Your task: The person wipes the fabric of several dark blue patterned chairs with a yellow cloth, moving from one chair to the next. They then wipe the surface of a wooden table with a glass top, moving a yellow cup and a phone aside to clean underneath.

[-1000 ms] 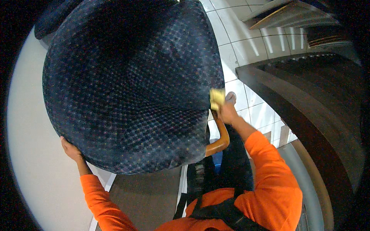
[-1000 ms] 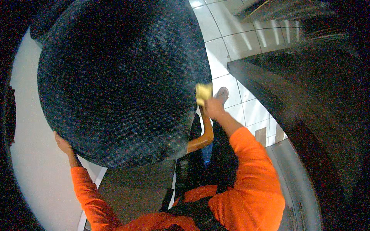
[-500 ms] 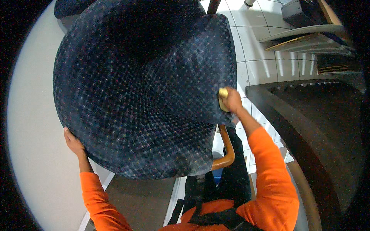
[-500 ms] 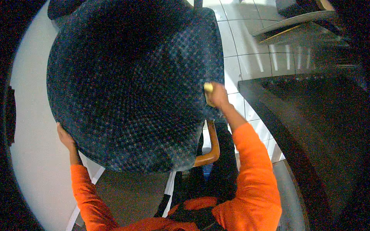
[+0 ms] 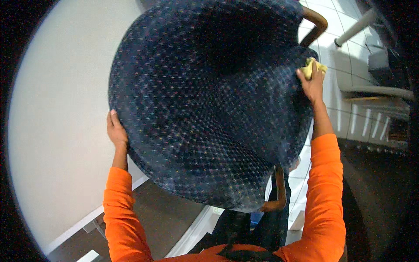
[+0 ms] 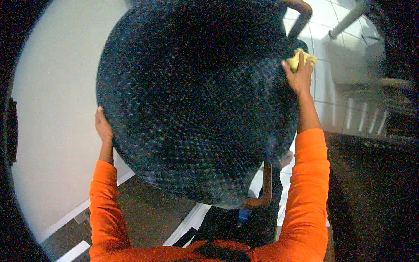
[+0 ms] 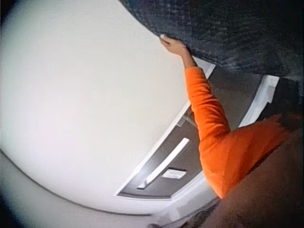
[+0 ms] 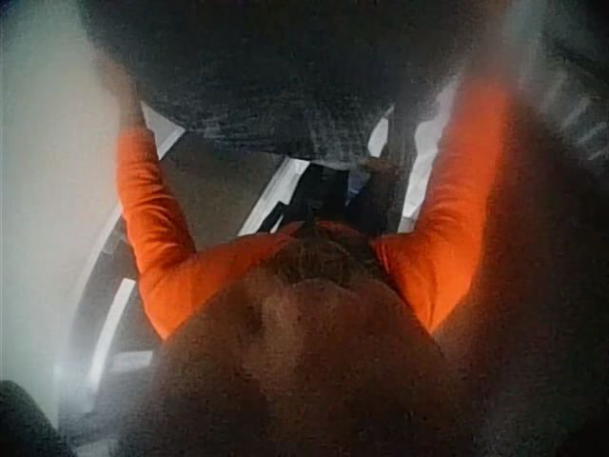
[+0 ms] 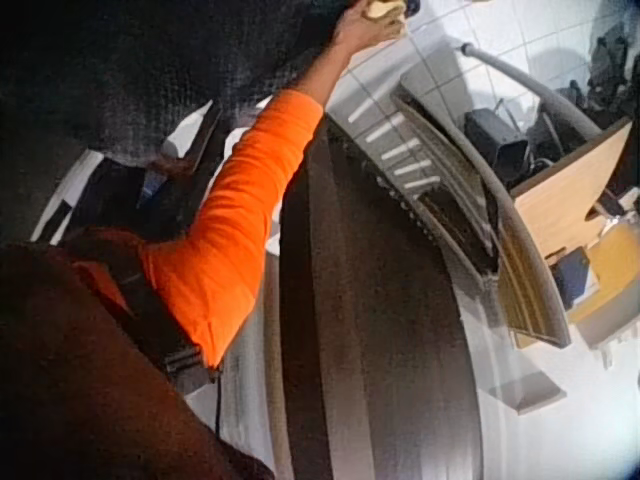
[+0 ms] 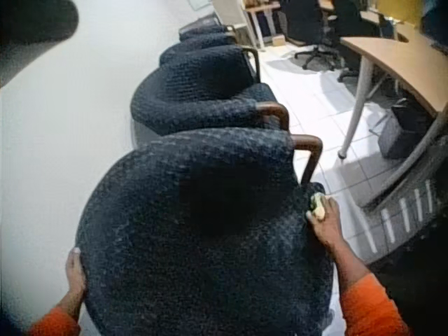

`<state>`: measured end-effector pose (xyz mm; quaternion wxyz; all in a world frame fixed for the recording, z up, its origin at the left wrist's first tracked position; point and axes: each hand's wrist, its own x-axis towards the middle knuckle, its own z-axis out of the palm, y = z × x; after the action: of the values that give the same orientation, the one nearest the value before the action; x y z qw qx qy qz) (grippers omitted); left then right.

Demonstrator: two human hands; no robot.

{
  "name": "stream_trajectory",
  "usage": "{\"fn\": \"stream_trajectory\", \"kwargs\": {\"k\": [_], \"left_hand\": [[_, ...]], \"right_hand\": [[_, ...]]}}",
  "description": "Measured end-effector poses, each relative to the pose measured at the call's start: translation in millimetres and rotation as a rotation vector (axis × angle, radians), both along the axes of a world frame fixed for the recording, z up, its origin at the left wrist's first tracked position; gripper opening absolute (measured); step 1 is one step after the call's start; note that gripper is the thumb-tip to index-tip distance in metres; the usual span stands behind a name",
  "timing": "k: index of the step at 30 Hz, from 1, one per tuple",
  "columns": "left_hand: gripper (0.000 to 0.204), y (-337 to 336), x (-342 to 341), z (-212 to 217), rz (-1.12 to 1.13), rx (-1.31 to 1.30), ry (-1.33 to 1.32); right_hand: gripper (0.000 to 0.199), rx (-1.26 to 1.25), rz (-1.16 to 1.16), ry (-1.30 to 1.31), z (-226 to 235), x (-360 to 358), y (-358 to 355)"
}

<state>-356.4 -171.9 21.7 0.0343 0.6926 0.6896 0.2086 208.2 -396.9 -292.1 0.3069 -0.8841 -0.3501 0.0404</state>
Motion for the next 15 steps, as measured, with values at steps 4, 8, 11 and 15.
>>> {"fn": "stream_trajectory", "kwargs": {"k": [4, 8, 11, 15], "left_hand": [[0.062, -7.8, 8.2, 7.6, 0.04, 0.011, 0.031], [0.063, -10.9, 15.6, 3.6, 0.059, -0.027, -0.006], [0.063, -13.9, 20.5, 2.8, 0.043, -0.025, -0.003], [0.063, -10.9, 8.1, 8.0, 0.039, -0.014, 0.027]], "right_hand": [[0.072, -0.015, 0.0, -0.014, -27.3, -27.2, 13.4], [0.052, -0.056, -0.078, -0.154, -36.3, -22.4, 22.9], [0.048, 0.048, 0.005, -0.278, -37.6, -4.3, 25.5], [0.059, 0.135, 0.271, -0.013, -26.3, -81.5, 27.3]]}}
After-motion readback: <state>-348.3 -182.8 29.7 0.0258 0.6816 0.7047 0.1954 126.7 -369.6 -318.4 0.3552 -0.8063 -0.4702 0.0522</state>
